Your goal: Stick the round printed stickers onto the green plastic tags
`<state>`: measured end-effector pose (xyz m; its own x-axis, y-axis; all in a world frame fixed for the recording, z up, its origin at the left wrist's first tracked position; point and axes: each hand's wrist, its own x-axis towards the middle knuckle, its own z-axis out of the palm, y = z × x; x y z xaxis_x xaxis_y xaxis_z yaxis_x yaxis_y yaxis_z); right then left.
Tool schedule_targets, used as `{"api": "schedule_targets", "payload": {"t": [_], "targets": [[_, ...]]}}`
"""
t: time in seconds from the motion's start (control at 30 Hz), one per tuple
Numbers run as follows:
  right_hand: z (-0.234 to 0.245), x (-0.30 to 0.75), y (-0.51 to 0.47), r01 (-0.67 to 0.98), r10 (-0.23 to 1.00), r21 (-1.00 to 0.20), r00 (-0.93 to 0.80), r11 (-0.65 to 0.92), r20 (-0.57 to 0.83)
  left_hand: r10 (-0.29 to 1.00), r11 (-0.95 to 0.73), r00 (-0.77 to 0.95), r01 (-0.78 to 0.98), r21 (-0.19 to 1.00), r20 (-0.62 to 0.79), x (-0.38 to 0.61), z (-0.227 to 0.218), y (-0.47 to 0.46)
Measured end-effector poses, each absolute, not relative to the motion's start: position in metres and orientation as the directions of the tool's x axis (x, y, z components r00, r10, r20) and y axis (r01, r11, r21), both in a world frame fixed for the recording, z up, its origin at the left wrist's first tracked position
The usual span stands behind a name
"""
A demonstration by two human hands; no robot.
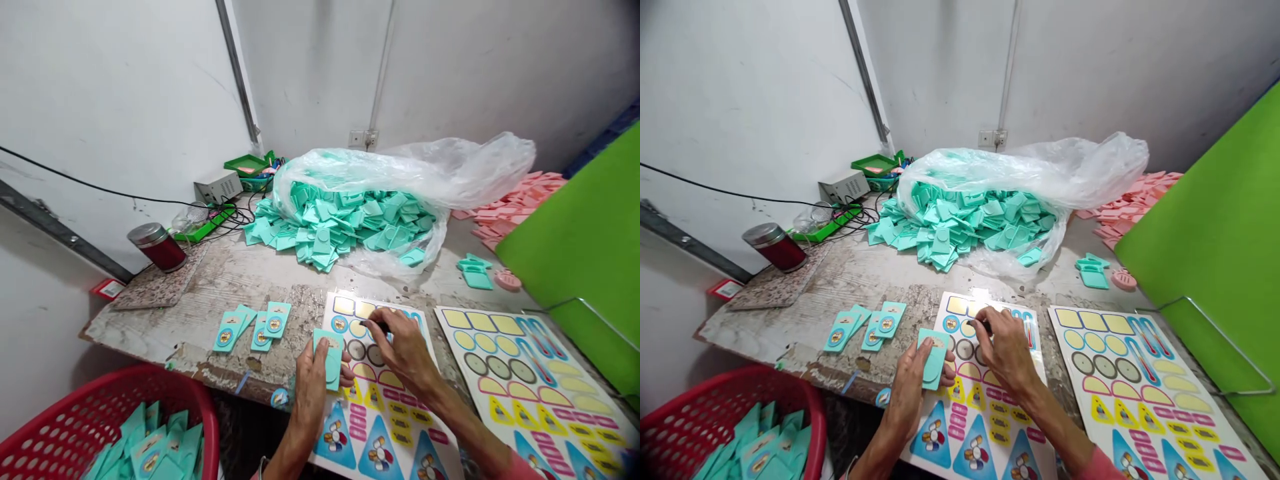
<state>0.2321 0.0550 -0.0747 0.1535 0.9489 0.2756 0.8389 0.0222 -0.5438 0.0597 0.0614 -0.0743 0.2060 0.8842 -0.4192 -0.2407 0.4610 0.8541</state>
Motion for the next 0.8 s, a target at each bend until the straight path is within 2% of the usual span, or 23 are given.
{"api": "schedule_targets", "payload": {"t": [0.1,0.23,0.3,0.37,0.5,0.6,0.7,0.8], "targets": [[-0.093,0.218,0.078,0.931,0.937,-0.362,0.082,0.05,0.34,0.869,0.494,0.201,-0.288,0.821,-0.452,0.064,-0.083,0.066],[-0.103,0.21,0.083,0.986,0.93,-0.164,0.061,0.0,0.363,0.863,0.502,0.217,-0.278,0.819,-0.455,0.065,-0.094,0.068],[-0.104,0.208,0.082,0.993,0.927,-0.112,0.061,-0.021,0.369,0.864,0.5,0.216,-0.27,0.823,-0.454,0.064,-0.095,0.068],[-0.104,0.208,0.08,0.993,0.929,-0.113,0.06,-0.02,0.364,0.86,0.507,0.22,-0.259,0.822,-0.461,0.063,-0.094,0.068],[-0.105,0.21,0.079,0.961,0.948,-0.277,0.093,-0.005,0.306,0.842,0.531,0.26,-0.249,0.81,-0.472,0.064,-0.097,0.071],[-0.101,0.212,0.085,0.901,0.959,-0.43,0.173,-0.061,0.225,0.845,0.524,0.258,-0.224,0.821,-0.469,0.065,-0.102,0.073],[-0.095,0.215,0.094,0.761,0.95,-0.613,0.309,-0.214,0.052,0.854,0.506,0.257,-0.203,0.838,-0.453,0.065,-0.1,0.073],[-0.089,0.22,0.104,0.603,0.945,-0.745,0.306,-0.286,-0.114,0.872,0.47,0.238,-0.167,0.867,-0.427,0.064,-0.094,0.072]]}}
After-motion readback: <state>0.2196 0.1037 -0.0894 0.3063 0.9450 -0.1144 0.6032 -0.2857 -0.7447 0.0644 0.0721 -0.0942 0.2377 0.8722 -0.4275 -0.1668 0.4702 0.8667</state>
